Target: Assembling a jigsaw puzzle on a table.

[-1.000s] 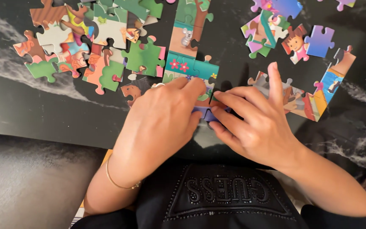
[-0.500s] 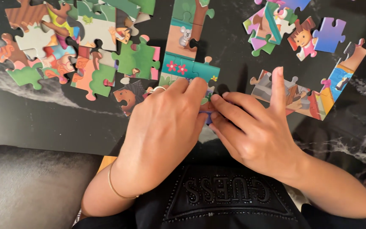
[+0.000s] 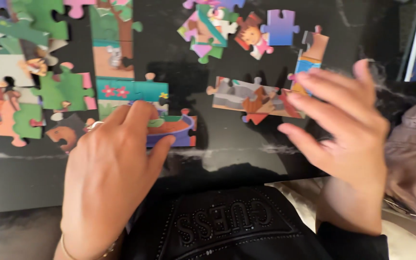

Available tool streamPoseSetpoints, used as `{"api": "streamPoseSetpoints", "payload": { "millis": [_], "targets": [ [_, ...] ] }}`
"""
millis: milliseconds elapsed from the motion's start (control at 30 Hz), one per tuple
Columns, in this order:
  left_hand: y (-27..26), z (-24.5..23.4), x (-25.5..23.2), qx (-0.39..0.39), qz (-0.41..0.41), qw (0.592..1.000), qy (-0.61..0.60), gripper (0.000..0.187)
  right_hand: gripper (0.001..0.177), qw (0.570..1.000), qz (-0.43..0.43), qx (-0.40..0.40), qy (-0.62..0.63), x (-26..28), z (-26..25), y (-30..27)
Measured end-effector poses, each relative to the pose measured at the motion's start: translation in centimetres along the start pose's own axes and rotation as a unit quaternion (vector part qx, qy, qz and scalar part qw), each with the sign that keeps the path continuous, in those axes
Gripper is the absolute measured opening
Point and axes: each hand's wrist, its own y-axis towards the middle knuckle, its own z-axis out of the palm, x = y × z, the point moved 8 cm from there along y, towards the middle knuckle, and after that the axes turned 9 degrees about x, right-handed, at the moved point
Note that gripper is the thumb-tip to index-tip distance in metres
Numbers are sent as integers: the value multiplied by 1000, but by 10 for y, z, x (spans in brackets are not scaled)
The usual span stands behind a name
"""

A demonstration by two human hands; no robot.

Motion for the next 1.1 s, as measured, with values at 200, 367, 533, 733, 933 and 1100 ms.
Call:
{"api": "streamPoseSetpoints", "payload": {
  "millis": [200,367,533,733,933,1100],
  "targets": [
    [-1,2,-24,-13,11,1000,-8,33,38,995,-56,82,-2,-13,44,-3],
    [2,0,-44,-7,48,999,7,32,28,990,-121,76,-18,-8,52,2],
    [0,2,-46,16,93,996,-4,41,25,984,-157,76,17,-3,50,8],
    [1,1,-38,15,133,991,-28,31,25,988,-124,91,19,2,50,18],
    [8,2,-30,10,169,983,-67,29,20,983,-138,112,-43,10,48,24],
    [11,2,-23,11,187,977,-101,31,21,985,-150,86,-1,48,48,31]
  ]
}}
